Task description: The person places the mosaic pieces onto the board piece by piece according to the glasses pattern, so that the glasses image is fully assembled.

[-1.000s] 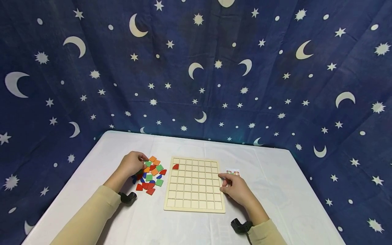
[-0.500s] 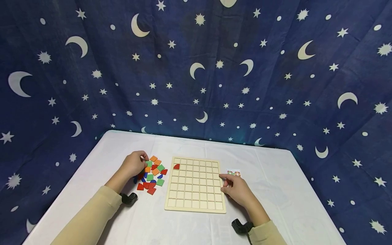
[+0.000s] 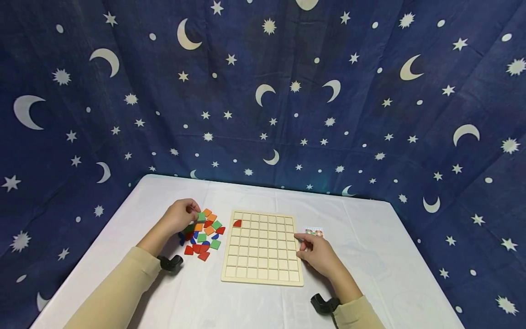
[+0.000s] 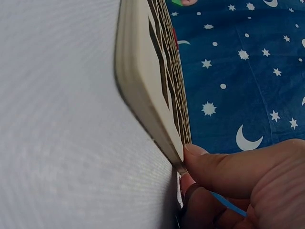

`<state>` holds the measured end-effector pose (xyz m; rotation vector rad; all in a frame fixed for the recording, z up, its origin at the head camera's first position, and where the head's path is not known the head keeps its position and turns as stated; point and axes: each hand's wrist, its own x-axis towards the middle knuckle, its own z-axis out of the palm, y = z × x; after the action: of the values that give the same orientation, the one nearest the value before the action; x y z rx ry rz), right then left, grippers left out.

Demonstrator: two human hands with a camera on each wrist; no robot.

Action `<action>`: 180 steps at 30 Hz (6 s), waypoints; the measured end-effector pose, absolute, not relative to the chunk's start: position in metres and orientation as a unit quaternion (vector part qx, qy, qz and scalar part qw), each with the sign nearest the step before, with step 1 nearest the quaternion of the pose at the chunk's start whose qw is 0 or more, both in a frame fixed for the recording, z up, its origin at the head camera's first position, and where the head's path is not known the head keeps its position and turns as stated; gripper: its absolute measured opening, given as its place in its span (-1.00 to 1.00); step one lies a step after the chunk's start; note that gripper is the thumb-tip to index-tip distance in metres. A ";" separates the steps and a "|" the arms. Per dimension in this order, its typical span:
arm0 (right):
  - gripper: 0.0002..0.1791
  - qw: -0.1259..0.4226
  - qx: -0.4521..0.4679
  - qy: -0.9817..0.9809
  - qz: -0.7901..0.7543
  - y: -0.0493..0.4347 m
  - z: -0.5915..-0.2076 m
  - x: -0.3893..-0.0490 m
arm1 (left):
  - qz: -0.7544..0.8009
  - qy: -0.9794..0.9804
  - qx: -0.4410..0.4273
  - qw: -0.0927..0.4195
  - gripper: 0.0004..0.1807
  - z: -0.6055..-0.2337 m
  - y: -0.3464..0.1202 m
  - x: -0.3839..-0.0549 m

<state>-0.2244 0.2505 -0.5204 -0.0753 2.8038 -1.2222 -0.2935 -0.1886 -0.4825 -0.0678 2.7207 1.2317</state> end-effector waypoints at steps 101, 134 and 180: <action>-0.42 0.041 -0.016 0.917 -0.397 0.248 -0.518 -0.223 | 0.351 0.933 -0.007 0.081 -0.85 -0.490 -0.161 -0.285; -0.42 0.041 -0.008 0.914 -0.404 0.249 -0.519 -0.222 | 0.375 0.923 -0.001 0.081 -0.90 -0.493 -0.150 -0.282; -0.43 0.039 -0.019 0.913 -0.406 0.250 -0.519 -0.223 | 0.528 0.843 0.054 0.081 -0.79 -0.482 -0.069 -0.286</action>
<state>-0.2235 0.2498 -0.5190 -0.0586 2.8000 -1.2436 -0.2858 -0.0692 -0.4824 0.1626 2.5207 1.5794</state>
